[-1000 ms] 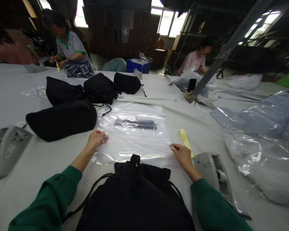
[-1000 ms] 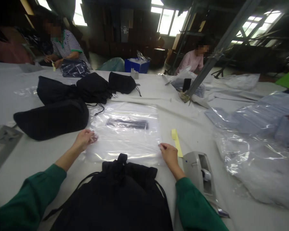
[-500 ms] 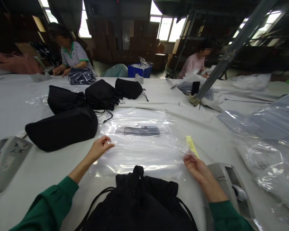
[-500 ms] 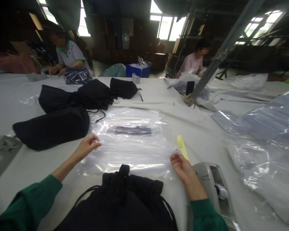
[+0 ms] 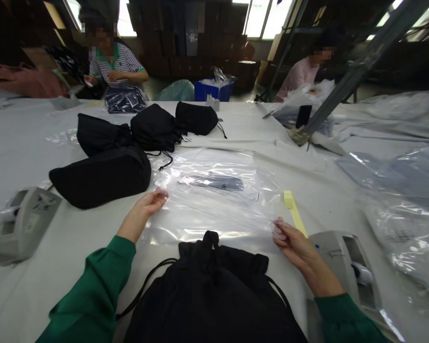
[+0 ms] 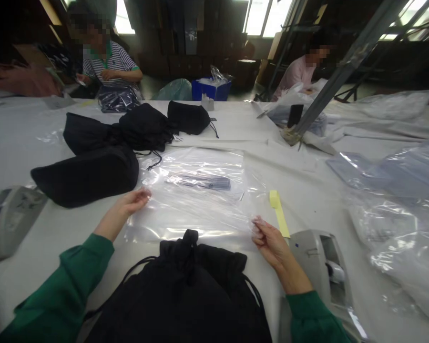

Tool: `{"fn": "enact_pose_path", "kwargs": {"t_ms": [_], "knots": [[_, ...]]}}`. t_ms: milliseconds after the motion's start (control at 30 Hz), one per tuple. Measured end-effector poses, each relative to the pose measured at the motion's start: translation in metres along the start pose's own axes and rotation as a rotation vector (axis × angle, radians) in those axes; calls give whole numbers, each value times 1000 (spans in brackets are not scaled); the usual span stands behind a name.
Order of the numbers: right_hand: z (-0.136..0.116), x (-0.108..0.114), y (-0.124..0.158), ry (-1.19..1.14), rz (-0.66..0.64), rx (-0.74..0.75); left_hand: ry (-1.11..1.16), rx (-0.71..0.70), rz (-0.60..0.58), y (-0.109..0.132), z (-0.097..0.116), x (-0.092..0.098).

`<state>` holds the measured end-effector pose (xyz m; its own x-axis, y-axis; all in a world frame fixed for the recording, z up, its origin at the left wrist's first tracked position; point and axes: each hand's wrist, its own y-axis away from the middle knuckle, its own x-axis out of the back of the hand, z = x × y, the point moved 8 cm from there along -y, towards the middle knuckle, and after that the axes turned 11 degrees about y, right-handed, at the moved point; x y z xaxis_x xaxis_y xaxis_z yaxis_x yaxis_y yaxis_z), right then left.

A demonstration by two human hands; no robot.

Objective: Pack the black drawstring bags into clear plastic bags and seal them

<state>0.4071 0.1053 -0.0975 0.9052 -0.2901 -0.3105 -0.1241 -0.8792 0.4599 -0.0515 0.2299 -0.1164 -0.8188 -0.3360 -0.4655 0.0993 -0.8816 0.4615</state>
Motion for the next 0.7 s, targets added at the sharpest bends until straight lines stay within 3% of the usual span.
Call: {"fn": "enact_pose_path", "kwargs": {"t_ms": [133,233,300,400,433,500,600,700], "knots": [[0,0,5,-111,-72,-64,-204,-12,-180,19,6,-18],[-19,3,-1,-192,-94,-38,-381,-82,-332,47,7,-39],[-46,9,-4,-108,-37,164,-491,-147,-416,64,8,-54],[-81,12,17,357,149,672,-1061,-412,-713,91,-2,-82],[-78,8,27,545,186,777,-1284,-494,-828,100,-15,-86],[-49,0,40,850,162,819,-1588,-559,-977,111,-43,-80],[8,-1,58,1179,76,804,-1653,-473,-965,113,-70,-58],[42,11,71,1256,98,713,-1662,-411,-898,116,-82,-42]]}}
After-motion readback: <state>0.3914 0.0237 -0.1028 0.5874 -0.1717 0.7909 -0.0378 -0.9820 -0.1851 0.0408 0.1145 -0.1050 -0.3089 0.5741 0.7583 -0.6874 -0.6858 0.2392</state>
